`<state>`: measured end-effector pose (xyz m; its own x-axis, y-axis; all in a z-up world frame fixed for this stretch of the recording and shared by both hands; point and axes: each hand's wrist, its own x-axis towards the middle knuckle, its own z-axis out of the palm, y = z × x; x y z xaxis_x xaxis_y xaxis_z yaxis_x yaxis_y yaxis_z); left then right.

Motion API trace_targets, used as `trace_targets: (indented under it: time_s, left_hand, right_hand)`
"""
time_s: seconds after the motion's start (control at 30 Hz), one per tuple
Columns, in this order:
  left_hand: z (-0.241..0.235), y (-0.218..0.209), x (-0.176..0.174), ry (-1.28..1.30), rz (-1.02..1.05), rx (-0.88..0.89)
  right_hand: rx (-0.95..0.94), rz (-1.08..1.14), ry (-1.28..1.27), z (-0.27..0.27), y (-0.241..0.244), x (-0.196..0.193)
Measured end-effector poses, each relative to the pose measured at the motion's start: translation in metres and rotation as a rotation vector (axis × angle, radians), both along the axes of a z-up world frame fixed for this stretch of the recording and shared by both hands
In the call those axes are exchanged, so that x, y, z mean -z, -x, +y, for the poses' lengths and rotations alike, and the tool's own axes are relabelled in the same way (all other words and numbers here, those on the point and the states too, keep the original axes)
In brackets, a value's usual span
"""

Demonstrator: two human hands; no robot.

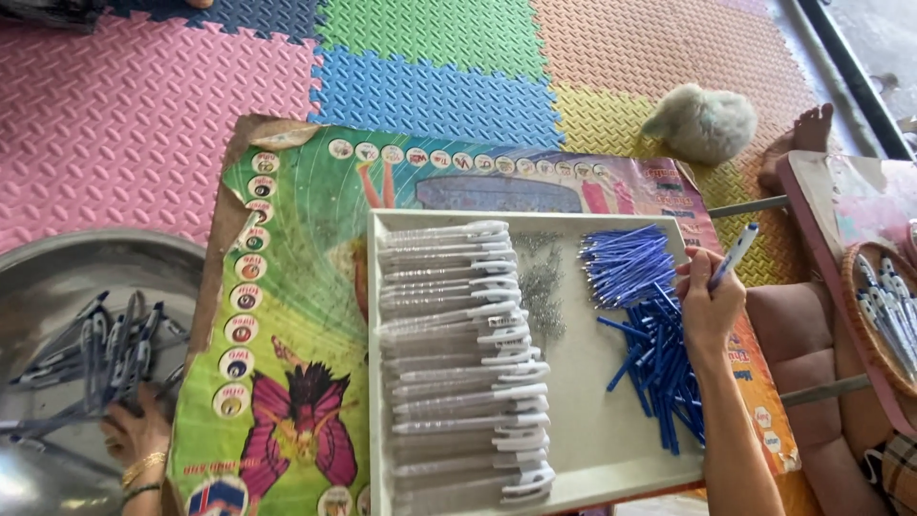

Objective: The person assembles pens by inserting blue ink cartridges into white pen bodies. They pick up a pen body, insert a cartridge, and place the assembled pen into a metal bowl on the left.

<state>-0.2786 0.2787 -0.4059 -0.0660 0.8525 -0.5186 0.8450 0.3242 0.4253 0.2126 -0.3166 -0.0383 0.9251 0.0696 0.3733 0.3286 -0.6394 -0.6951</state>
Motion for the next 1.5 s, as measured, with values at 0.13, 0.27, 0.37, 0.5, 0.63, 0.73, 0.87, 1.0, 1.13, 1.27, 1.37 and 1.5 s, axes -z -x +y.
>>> trace_targets:
  time_s: [0.13, 0.27, 0.37, 0.5, 0.63, 0.73, 0.87, 1.0, 1.13, 1.27, 1.37, 1.5]
  left_hand:
    - [0.035, -0.009, 0.013, -0.500, 0.211, 0.479]
    - [0.070, -0.027, 0.011, -0.534, 0.167, 0.450]
    - [0.090, -0.040, 0.023, -0.661, 0.752, 0.550]
    - [0.112, -0.048, 0.045, -0.589, 1.183, 0.683]
    - [0.124, -0.042, 0.057, -0.542, 0.799, 0.626]
    - [0.129, -0.034, 0.040, -0.308, 0.513, 0.783]
    - [0.123, -0.041, 0.036, -0.366, 0.546, 0.721]
    - [0.112, -0.063, 0.048, -0.396, 0.596, 0.612]
    - [0.106, -0.079, 0.057, -0.464, 0.817, 0.685]
    - [0.090, -0.070, 0.060, -0.517, 0.789, 0.618]
    - [0.079, -0.056, 0.060, -0.603, 0.633, 0.571]
    - [0.070, -0.039, 0.043, -0.307, 0.566, 0.581]
  right_hand:
    - [-0.017, -0.057, 0.080, -0.003, -0.003, 0.006]
    - [-0.055, -0.088, 0.042, -0.003, -0.004, 0.010]
    - [-0.054, -0.079, 0.042, -0.001, -0.003, 0.012]
    - [-0.071, -0.058, 0.027, 0.000, -0.003, 0.014]
    - [-0.087, -0.068, 0.023, -0.001, -0.004, 0.016]
    - [-0.100, -0.055, 0.024, 0.003, -0.002, 0.014]
    - [-0.086, -0.063, 0.044, 0.004, -0.002, 0.013]
    - [-0.101, -0.033, 0.076, 0.008, 0.001, 0.009]
    - [-0.104, -0.039, 0.108, 0.009, 0.001, 0.009]
    - [-0.141, -0.032, 0.098, 0.011, 0.002, 0.011]
    - [-0.179, -0.028, 0.078, 0.009, 0.004, 0.011]
    - [-0.206, -0.028, 0.037, 0.009, 0.005, 0.008]
